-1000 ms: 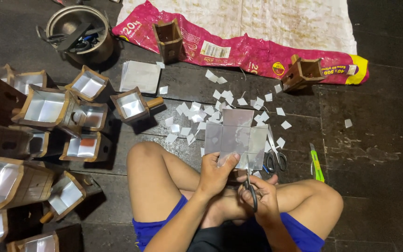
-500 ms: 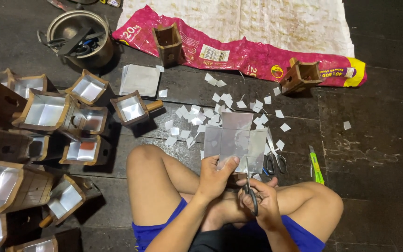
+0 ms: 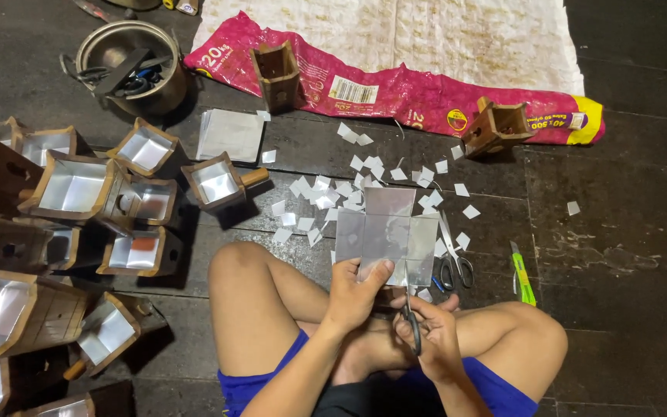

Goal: Marking a thin metal sheet with a pen and cutting it into small squares using scissors to fit into wooden lantern frames.

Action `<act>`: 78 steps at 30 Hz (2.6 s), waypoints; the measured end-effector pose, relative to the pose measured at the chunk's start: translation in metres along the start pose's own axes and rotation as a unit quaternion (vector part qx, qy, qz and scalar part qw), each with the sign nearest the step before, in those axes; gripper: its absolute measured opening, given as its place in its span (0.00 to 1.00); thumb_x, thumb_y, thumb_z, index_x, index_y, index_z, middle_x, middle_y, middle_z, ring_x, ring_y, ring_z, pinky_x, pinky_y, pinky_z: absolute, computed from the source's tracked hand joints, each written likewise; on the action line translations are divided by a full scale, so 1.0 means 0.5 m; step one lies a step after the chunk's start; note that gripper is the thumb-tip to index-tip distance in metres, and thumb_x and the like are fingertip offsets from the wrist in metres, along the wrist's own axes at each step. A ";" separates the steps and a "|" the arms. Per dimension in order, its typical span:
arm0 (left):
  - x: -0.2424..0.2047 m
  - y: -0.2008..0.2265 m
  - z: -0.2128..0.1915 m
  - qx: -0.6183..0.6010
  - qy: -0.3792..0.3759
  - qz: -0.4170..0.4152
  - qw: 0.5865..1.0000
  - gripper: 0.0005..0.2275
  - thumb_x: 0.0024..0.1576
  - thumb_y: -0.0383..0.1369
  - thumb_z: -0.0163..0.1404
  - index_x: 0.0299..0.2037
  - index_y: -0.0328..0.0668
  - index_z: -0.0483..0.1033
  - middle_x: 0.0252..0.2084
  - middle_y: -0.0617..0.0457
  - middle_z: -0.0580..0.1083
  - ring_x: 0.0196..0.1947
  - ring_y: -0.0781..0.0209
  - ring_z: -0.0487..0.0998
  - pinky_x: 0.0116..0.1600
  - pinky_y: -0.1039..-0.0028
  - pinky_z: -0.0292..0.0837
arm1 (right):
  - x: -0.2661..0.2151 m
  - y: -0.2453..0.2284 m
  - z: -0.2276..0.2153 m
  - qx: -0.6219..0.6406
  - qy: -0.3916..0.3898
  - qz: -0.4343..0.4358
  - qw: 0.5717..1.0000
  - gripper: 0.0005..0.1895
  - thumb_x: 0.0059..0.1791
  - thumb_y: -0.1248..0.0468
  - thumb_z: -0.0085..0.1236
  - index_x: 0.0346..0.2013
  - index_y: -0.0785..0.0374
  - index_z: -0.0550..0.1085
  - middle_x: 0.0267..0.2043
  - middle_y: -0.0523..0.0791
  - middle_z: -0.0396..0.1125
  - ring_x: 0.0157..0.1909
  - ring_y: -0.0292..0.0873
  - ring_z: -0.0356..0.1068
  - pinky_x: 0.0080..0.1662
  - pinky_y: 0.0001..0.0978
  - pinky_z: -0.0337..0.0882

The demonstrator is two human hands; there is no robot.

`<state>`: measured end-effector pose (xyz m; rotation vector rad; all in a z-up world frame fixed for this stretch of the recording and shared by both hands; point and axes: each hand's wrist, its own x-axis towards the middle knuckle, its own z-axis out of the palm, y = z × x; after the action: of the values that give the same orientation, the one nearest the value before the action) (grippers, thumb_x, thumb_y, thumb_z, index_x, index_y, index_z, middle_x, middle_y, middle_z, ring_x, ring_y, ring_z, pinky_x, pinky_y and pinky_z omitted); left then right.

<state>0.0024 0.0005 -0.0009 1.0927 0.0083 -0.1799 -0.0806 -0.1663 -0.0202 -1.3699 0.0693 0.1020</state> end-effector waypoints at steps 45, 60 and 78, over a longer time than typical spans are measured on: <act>0.013 -0.031 -0.044 -0.111 -0.020 0.002 0.994 0.10 0.61 0.23 0.52 0.52 0.30 0.74 0.33 0.55 0.72 0.25 0.74 0.68 0.31 0.86 0.65 | 0.004 -0.021 0.047 0.062 -0.083 0.028 0.994 0.31 0.47 0.56 0.65 0.54 0.78 0.69 0.29 0.47 0.68 0.36 0.41 0.66 0.43 0.30 0.67; 0.007 -0.033 -0.036 -0.113 -0.066 0.007 0.991 0.15 0.60 0.18 0.50 0.57 0.27 0.70 0.42 0.47 0.75 0.35 0.69 0.73 0.38 0.82 0.76 | 0.009 -0.017 0.045 0.061 -0.072 0.013 0.995 0.34 0.48 0.53 0.63 0.56 0.81 0.67 0.28 0.48 0.67 0.36 0.42 0.66 0.43 0.31 0.65; 0.005 -0.025 -0.032 -0.095 -0.051 0.006 0.994 0.13 0.60 0.18 0.50 0.54 0.29 0.72 0.36 0.51 0.74 0.31 0.72 0.71 0.35 0.82 0.77 | 0.006 0.002 0.034 0.054 -0.047 0.044 0.996 0.34 0.45 0.51 0.69 0.52 0.77 0.70 0.28 0.47 0.67 0.30 0.38 0.63 0.37 0.27 0.64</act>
<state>0.0045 0.0086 -0.0196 0.8918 -0.0706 -0.2196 -0.0777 -0.1495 -0.0180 -1.2523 0.0559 0.2342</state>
